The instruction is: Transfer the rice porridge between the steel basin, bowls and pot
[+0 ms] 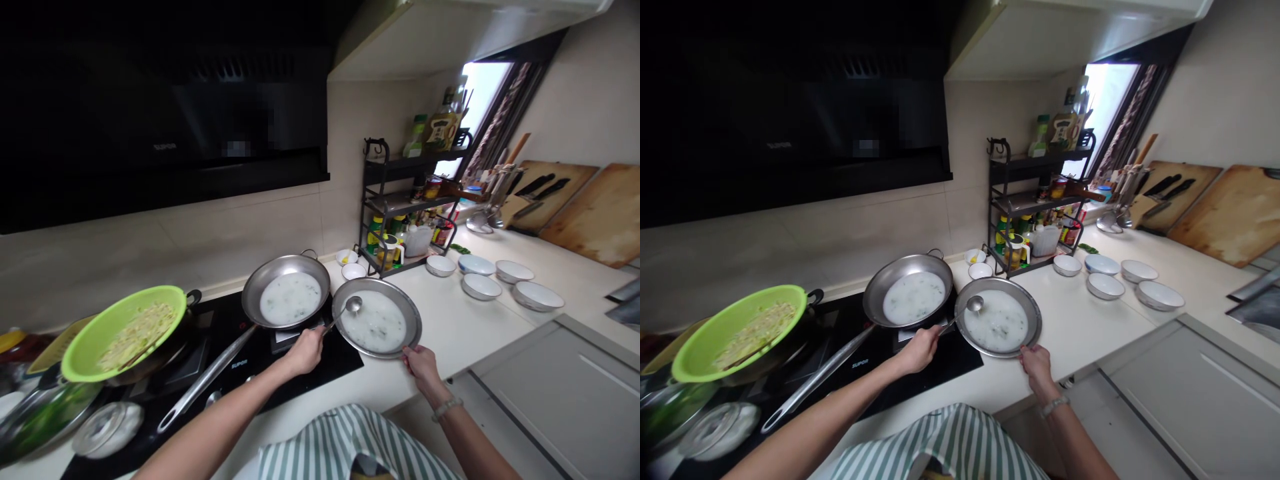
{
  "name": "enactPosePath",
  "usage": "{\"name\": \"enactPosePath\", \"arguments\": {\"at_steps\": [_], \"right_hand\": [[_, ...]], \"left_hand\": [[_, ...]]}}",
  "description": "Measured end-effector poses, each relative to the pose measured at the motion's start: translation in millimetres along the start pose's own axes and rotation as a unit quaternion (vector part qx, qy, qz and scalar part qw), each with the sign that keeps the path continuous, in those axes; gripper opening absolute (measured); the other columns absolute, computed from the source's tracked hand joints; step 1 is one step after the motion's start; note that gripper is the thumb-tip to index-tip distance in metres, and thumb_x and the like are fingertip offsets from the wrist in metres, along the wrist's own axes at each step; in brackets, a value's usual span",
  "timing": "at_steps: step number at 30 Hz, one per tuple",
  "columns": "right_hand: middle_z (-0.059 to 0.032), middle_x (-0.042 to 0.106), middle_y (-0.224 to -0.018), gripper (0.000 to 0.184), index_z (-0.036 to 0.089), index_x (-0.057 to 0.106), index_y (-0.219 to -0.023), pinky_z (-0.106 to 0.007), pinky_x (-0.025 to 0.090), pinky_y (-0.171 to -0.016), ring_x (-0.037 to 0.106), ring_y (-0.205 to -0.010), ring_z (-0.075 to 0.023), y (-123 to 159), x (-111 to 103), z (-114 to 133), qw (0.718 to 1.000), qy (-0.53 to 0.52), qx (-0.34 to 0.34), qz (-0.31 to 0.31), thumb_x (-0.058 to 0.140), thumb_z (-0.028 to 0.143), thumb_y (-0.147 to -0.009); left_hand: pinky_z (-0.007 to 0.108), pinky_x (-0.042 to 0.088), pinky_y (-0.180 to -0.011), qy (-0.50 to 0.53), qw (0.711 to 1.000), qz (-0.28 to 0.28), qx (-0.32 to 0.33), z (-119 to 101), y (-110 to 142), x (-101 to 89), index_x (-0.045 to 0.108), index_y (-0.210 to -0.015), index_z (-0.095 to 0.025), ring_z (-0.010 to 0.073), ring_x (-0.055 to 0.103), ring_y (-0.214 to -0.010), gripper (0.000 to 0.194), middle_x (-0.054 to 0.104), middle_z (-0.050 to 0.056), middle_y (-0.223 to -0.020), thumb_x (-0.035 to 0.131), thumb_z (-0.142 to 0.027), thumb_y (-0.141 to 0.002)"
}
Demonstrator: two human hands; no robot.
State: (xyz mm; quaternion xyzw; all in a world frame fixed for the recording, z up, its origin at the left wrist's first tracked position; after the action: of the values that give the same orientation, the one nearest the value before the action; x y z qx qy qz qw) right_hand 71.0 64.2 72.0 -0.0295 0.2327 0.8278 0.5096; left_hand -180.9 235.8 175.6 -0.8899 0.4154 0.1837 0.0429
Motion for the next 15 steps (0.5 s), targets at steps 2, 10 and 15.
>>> {"name": "enactPosePath", "arguments": {"at_steps": [2, 10, 15], "right_hand": [[0.0035, 0.043, -0.034, 0.025, 0.024, 0.037, -0.05, -0.023, 0.026, -0.036, 0.035, -0.034, -0.0099, 0, 0, 0, 1.0, -0.001, 0.0, 0.002, 0.054, 0.021, -0.068], [0.0029, 0.045, -0.036, 0.024, 0.024, 0.039, -0.05, -0.023, 0.028, -0.037, 0.038, -0.035, -0.0106, -1, 0, -1, 1.0, 0.0, 0.003, 0.007, 0.055, 0.021, -0.068], [0.003, 0.045, -0.036, 0.024, 0.023, 0.039, -0.049, -0.024, 0.028, -0.037, 0.037, -0.034, -0.0104, -1, 0, -2, 1.0, 0.003, 0.002, 0.008, 0.055, 0.021, -0.067]], "left_hand": [[0.023, 0.018, -0.043, 0.107, 0.989, 0.02, -0.1, 7, 1, 2.2, 0.053, -0.075, -0.019, 0.007, 0.029, -0.04, 0.011, 0.041, -0.004, -0.052, 0.052, -0.008, -0.077], [0.015, 0.008, -0.035, 0.378, 0.908, 0.015, -0.18, -12, 12, -47.4, 0.055, -0.092, -0.012, 0.0008, 0.021, -0.037, 0.021, 0.04, -0.008, -0.053, 0.054, -0.008, -0.071], [0.014, 0.01, -0.034, 0.271, 0.94, -0.111, -0.177, 6, 12, -118.5, 0.053, -0.089, -0.013, 0.001, 0.024, -0.034, 0.014, 0.042, -0.008, -0.05, 0.058, -0.013, -0.075]]}}
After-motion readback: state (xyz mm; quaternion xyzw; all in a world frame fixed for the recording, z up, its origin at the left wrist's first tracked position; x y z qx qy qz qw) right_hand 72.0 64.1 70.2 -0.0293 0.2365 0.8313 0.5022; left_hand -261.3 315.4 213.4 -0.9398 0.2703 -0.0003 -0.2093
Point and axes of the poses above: each hand's wrist, its own y-axis away from the middle knuckle, its own x-axis out of the palm, z = x × y, the point moved 6 cm from there along -y, towards the middle knuckle
